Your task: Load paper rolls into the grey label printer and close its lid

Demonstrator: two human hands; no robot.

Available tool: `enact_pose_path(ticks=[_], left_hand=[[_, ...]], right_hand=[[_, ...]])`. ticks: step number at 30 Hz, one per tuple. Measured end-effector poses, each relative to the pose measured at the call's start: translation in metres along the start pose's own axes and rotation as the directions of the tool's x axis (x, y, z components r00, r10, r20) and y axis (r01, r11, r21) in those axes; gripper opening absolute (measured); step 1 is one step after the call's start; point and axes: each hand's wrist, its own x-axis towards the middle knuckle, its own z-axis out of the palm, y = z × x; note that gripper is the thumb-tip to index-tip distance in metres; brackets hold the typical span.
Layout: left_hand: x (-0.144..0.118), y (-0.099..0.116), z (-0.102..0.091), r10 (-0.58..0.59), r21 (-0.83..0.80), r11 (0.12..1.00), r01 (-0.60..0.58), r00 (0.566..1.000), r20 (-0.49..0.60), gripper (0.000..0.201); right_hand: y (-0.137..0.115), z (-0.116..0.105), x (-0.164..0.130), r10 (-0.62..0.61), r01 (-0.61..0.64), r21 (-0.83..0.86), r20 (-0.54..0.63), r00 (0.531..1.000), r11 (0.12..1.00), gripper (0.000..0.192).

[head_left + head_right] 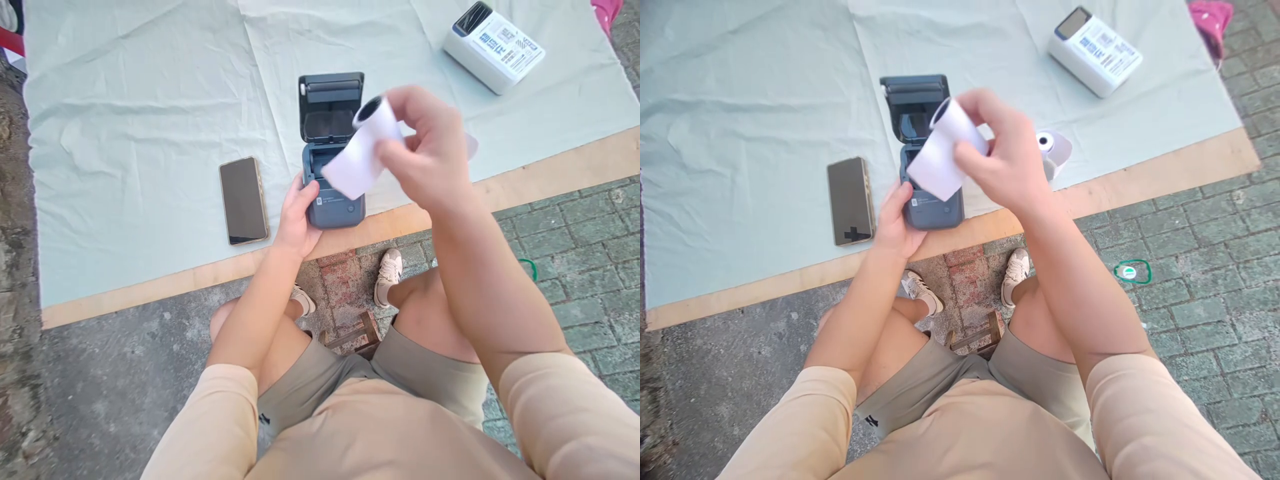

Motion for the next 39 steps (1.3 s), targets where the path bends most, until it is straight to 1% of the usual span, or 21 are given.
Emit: enact_pose_path(ticks=[1, 2, 3, 4, 6, 7, 9, 10, 12, 14, 17, 19, 23, 27, 28, 30, 32, 34, 35, 37, 39], left_hand=[[0.002, 0.000, -0.001, -0.017, -0.016, 1.000, 0.017, 0.999, -0.027, 0.038], [0.003, 0.000, -0.002, -0.037, -0.030, 0.999, 0.036, 0.998, -0.050, 0.034], [0.005, 0.000, -0.002, -0.058, -0.042, 0.998, 0.055, 0.996, -0.066, 0.032], [0.005, 0.000, -0.003, -0.074, -0.048, 0.996, 0.070, 0.994, -0.079, 0.031], [0.006, 0.000, -0.003, -0.084, -0.044, 0.996, 0.080, 0.992, -0.094, 0.029], [0.006, 0.000, -0.003, -0.079, -0.036, 0.996, 0.076, 0.992, -0.098, 0.028], [0.006, -0.001, -0.003, -0.063, -0.018, 0.998, 0.061, 0.994, -0.093, 0.028], [0.005, -0.001, -0.002, -0.054, -0.011, 0.999, 0.053, 0.995, -0.087, 0.029], [0.005, -0.001, -0.002, -0.042, -0.003, 0.999, 0.042, 0.996, -0.074, 0.032], [0.004, -0.001, -0.002, -0.041, 0.003, 0.999, 0.041, 0.997, -0.071, 0.033], [0.004, 0.000, -0.002, -0.042, 0.013, 0.999, 0.043, 0.996, -0.079, 0.033], [0.005, 0.000, -0.002, -0.041, 0.016, 0.999, 0.043, 0.996, -0.080, 0.033], [0.005, 0.000, -0.001, -0.040, 0.000, 0.999, 0.040, 0.996, -0.079, 0.034], [0.004, 0.000, -0.002, -0.046, -0.003, 0.999, 0.046, 0.997, -0.067, 0.036], [0.004, 0.000, -0.002, -0.047, 0.003, 0.999, 0.047, 0.997, -0.063, 0.036], [0.004, 0.000, -0.003, -0.045, 0.018, 0.999, 0.047, 0.997, -0.061, 0.037], [0.004, -0.001, -0.004, -0.045, 0.026, 0.999, 0.046, 0.997, -0.062, 0.037], [0.004, -0.001, -0.004, -0.046, 0.027, 0.999, 0.047, 0.997, -0.061, 0.036], [0.004, -0.001, -0.003, -0.045, 0.029, 0.998, 0.047, 0.997, -0.059, 0.036], [0.004, 0.000, -0.002, -0.046, 0.036, 0.998, 0.048, 0.998, -0.053, 0.035], [0.004, 0.001, -0.001, -0.047, 0.040, 0.998, 0.049, 0.997, -0.055, 0.034]], right_hand=[[0.010, 0.002, 0.002, 0.089, -0.080, 0.156, -0.047, 0.995, 0.984, 0.025], [0.021, 0.004, 0.003, 0.177, -0.154, 0.288, -0.054, 0.983, 0.945, 0.025], [0.032, 0.007, 0.004, 0.232, -0.208, 0.357, -0.026, 0.972, 0.911, 0.028], [0.043, 0.010, 0.005, 0.263, -0.241, 0.374, -0.008, 0.965, 0.896, 0.030], [0.060, 0.015, 0.005, 0.256, -0.239, 0.275, -0.025, 0.966, 0.931, 0.033], [0.065, 0.017, 0.004, 0.223, -0.209, 0.178, -0.066, 0.972, 0.962, 0.033], [0.070, 0.017, 0.002, 0.105, -0.114, -0.058, -0.137, 0.985, 0.992, 0.029], [0.070, 0.017, 0.000, 0.035, -0.058, -0.167, -0.138, 0.990, 0.984, 0.026], [0.067, 0.013, -0.003, -0.057, 0.030, -0.307, -0.081, 0.995, 0.951, 0.024], [0.062, 0.009, -0.007, -0.055, 0.035, -0.354, -0.047, 0.997, 0.935, 0.028], [0.057, 0.004, -0.012, 0.046, -0.067, -0.377, -0.065, 0.997, 0.924, 0.038], [0.057, 0.003, -0.013, 0.071, -0.080, -0.391, -0.037, 0.997, 0.917, 0.033], [0.065, 0.006, -0.013, -0.017, -0.002, -0.443, -0.038, 0.999, 0.897, 0.020], [0.065, 0.001, -0.017, -0.056, 0.035, -0.432, -0.035, 0.998, 0.901, 0.030], [0.062, -0.003, -0.020, -0.085, 0.048, -0.433, -0.067, 0.994, 0.900, 0.032], [0.056, -0.014, -0.026, -0.167, 0.066, -0.455, -0.186, 0.968, 0.888, 0.031], [0.054, -0.028, -0.031, -0.246, 0.047, -0.511, -0.329, 0.912, 0.858, 0.031], [0.060, -0.041, -0.032, -0.284, -0.029, -0.581, -0.441, 0.852, 0.814, 0.043], [0.066, -0.045, -0.031, -0.274, -0.088, -0.604, -0.481, 0.833, 0.792, 0.052], [0.082, -0.052, -0.026, -0.177, -0.214, -0.596, -0.528, 0.830, 0.774, 0.064], [0.097, -0.056, -0.020, -0.013, -0.319, -0.538, -0.524, 0.852, 0.781, 0.053]])
